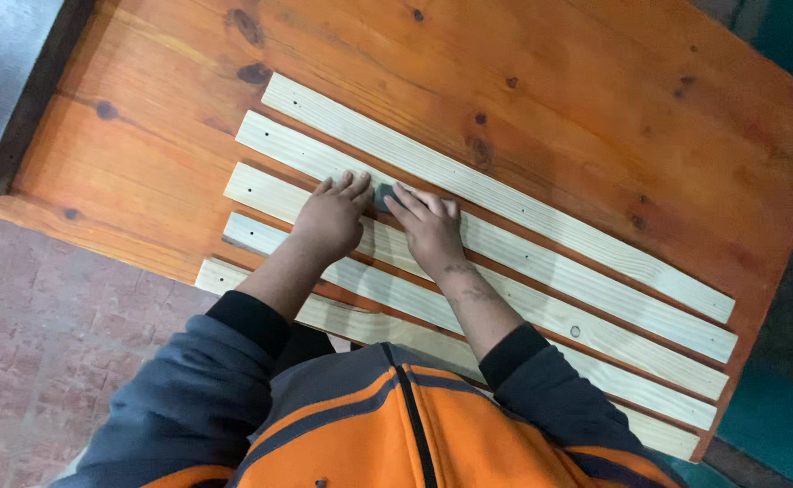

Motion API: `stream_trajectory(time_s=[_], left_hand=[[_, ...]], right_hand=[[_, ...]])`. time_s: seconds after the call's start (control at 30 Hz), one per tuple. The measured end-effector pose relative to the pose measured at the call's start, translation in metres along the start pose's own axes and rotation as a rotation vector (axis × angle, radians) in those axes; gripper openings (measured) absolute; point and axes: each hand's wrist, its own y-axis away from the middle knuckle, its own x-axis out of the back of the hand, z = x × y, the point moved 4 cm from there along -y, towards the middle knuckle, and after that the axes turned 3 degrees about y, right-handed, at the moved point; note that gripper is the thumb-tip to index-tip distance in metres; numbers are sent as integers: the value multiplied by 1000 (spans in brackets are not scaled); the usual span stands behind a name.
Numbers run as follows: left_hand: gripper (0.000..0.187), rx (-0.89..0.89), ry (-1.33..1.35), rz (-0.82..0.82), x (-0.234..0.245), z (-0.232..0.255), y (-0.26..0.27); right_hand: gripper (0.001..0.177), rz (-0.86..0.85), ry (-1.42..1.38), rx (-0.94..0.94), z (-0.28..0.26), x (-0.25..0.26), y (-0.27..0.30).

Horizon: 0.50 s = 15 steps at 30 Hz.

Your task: The person sands several light-colored wooden planks laid on a wooden workbench using a sanding block. They move the block back and forth along the length of each plank, working systematically across the set.

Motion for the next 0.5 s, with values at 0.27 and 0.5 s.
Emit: stream_trajectory(time_s=[0.27, 0.5], left_hand=[[69, -13, 69, -58, 7, -4, 4], [68, -6, 82, -51, 9, 1, 6]], right_hand=[[46, 85, 90, -30, 15, 13, 35], [56, -38, 35, -144, 10, -16, -4]])
